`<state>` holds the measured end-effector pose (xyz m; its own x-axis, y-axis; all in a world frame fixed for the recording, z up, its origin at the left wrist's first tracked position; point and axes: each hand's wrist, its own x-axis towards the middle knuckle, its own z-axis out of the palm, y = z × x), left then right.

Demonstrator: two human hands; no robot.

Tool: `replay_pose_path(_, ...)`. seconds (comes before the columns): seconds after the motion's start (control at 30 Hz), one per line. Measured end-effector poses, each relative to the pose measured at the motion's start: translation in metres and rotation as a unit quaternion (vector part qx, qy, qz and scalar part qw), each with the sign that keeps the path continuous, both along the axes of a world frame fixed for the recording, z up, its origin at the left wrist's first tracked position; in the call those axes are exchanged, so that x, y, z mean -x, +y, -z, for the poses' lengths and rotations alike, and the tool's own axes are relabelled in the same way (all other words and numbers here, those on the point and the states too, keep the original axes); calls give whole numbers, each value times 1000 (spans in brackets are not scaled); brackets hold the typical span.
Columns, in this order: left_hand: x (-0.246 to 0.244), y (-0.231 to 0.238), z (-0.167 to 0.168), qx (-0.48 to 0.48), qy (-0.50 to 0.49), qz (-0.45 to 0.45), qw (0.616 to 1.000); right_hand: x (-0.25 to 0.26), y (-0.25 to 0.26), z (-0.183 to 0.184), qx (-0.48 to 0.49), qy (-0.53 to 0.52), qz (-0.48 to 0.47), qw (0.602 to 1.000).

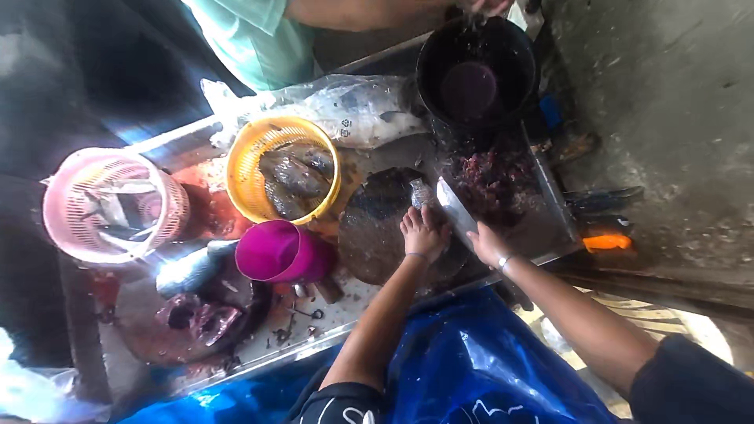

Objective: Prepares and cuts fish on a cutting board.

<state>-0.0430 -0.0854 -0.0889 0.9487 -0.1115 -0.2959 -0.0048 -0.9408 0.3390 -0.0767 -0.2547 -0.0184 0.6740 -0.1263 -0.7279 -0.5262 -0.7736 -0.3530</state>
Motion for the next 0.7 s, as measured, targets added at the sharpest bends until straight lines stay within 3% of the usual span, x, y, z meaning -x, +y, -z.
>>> replay_pose_path(0.2,-2,3,0,13,-21,10,1000,28,-30,-39,1,91,-86,992)
replay_pose_path(0.37,-4,0,-6,7,0,7,1000,-4,-18,-20,13,71,-70,995)
replay_pose_path(0.47,3,3,-5,6,-19,0,1000,-12,-39,-25,-17,128,-108,986)
replay_pose_path(0.57,15,-2,-5,30,-21,-109,993,-10,-88,-47,-50,181,-134,973)
replay_pose_path(0.7,20,-21,-15,138,31,-288,947,24,-144,-50,-242,114,22,963)
